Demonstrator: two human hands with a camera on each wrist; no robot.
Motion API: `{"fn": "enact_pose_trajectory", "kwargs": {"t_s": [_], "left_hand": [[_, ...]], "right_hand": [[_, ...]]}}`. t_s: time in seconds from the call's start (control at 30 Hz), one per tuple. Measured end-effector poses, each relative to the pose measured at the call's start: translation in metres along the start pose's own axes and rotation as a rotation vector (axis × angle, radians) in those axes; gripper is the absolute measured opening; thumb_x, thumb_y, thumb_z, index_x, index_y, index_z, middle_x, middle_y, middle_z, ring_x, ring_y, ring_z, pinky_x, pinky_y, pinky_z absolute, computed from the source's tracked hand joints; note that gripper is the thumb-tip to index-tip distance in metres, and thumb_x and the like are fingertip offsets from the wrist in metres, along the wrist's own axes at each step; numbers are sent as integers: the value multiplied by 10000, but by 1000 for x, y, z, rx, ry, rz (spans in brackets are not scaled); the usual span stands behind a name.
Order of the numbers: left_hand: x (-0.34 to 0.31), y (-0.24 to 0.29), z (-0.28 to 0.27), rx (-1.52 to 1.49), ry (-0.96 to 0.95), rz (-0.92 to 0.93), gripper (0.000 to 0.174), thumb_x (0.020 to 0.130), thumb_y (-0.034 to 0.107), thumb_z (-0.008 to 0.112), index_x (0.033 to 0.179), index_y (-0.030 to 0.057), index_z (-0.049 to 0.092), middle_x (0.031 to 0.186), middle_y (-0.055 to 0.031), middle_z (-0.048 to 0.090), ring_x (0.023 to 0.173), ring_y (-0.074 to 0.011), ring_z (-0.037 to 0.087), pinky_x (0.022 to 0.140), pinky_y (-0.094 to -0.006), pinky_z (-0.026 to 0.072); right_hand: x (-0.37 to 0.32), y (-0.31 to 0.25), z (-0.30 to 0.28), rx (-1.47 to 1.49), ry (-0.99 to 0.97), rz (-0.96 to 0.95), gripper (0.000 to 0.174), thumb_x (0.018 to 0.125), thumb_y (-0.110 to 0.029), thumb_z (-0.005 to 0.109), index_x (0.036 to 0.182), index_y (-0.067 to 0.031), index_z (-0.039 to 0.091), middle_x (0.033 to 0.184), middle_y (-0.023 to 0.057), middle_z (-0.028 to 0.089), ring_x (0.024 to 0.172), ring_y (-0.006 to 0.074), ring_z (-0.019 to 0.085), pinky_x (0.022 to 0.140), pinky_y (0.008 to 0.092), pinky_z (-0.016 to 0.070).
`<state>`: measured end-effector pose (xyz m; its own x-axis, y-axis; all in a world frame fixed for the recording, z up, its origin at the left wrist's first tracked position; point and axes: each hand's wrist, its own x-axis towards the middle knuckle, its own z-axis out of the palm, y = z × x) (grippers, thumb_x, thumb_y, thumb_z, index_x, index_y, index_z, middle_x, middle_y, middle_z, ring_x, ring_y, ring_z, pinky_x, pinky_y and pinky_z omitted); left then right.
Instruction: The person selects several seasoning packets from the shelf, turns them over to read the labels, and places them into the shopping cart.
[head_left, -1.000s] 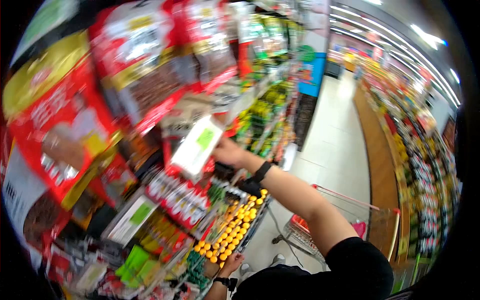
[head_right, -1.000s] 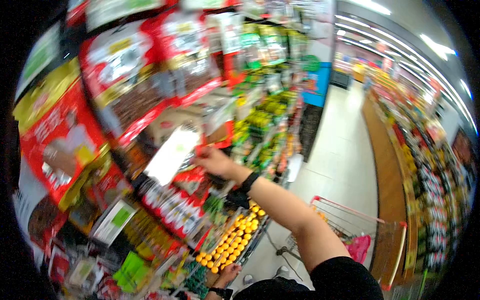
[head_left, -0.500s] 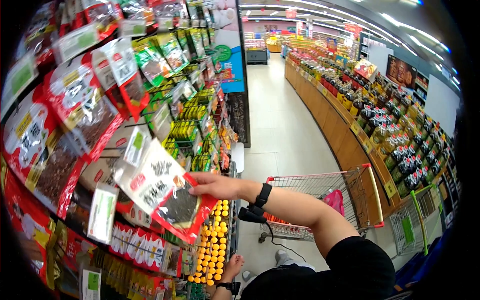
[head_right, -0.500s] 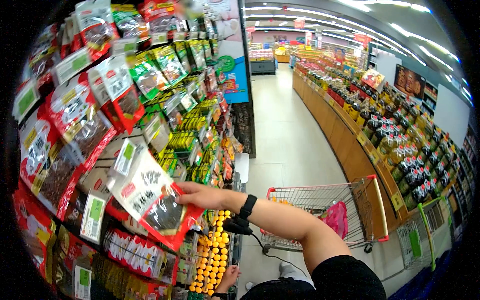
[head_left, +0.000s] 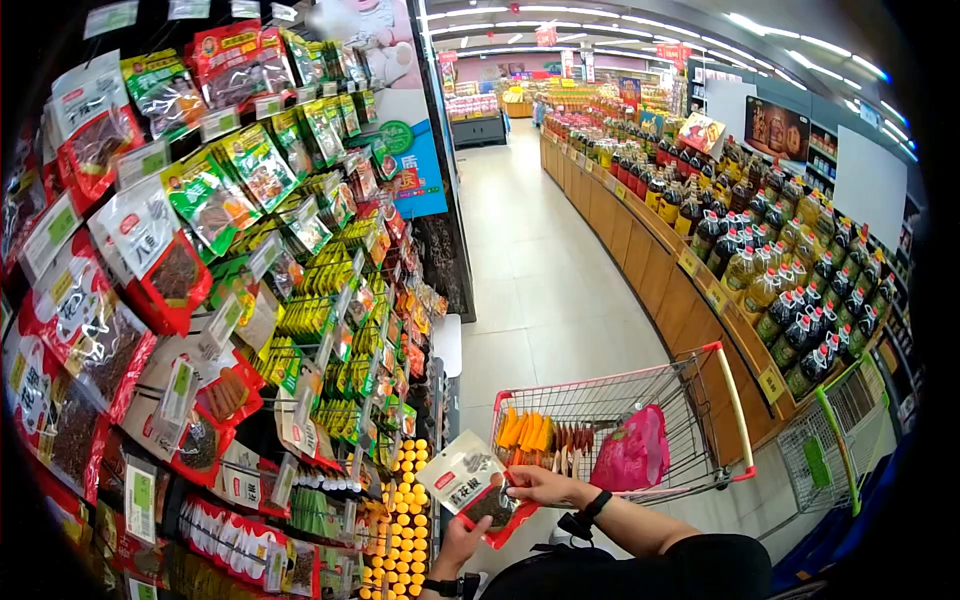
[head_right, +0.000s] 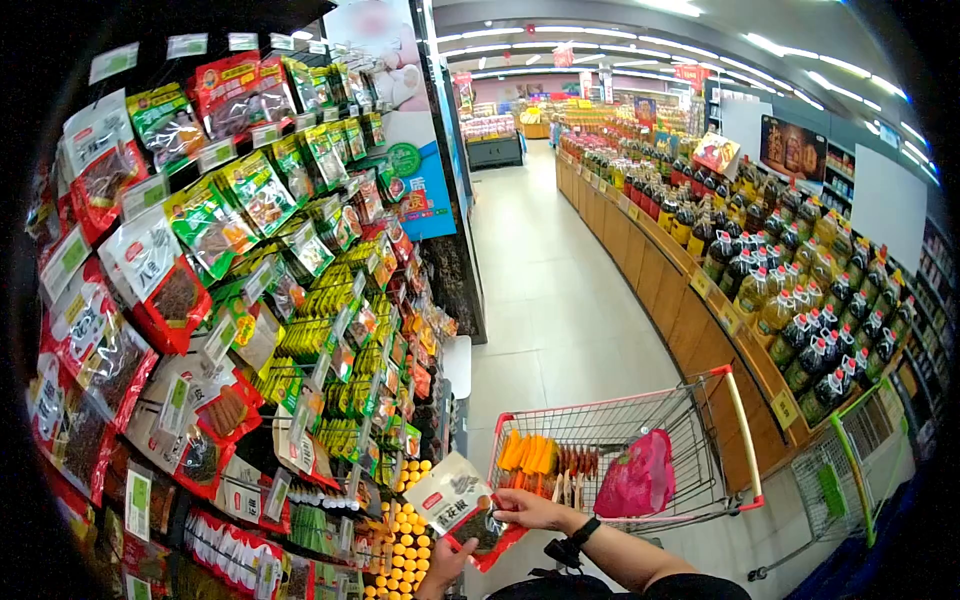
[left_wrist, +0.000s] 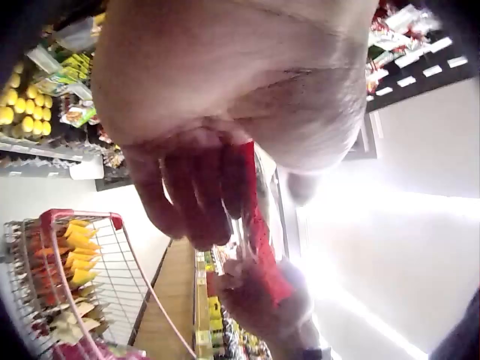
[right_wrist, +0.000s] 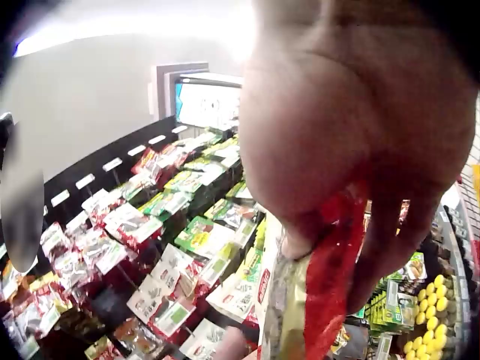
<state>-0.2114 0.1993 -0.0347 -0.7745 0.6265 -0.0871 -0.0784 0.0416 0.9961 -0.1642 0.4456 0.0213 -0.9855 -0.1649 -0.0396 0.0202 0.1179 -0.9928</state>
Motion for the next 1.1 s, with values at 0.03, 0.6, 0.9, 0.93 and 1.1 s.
{"fn": "enact_pose_trajectory", "kwargs": {"t_s": [0.03,0.6,0.9,0.93,1.1], "left_hand": [[5,5,8,206,-26,31,298,889,200,698,1078,-29,666,895,-76,710,767,-141,644,756,-303,510],[92,78,147,851,-58,168,364,788,375,721,902,65,569,809,-146,630,785,-380,628,666,-459,505],[98,77,158,761,3,306,539,810,350,749,1179,34,517,1127,-156,526,1029,-329,579,845,-396,501],[100,69,152,736,83,278,562,808,344,756,1199,24,508,1125,-159,525,1028,-321,584,847,-390,502],[108,49,132,264,156,-81,658,831,347,762,1280,-29,463,1132,-142,622,1058,-250,619,904,-370,496]], "right_hand": [[-6,21,-11,61,3,104,247,933,-240,664,1052,-42,575,847,55,591,805,150,580,735,306,481],[-53,22,-88,75,-124,114,748,888,-397,712,1409,7,357,1161,139,569,961,171,577,859,321,490],[-40,53,-137,53,179,21,334,935,-240,667,1161,-2,605,1010,35,660,883,105,577,788,286,499],[-35,57,-142,34,218,37,317,933,-224,671,1144,6,613,1023,35,671,879,103,591,786,289,507],[-19,53,-147,137,209,133,376,916,-321,689,1079,14,640,911,54,683,809,91,595,724,286,507]]}}
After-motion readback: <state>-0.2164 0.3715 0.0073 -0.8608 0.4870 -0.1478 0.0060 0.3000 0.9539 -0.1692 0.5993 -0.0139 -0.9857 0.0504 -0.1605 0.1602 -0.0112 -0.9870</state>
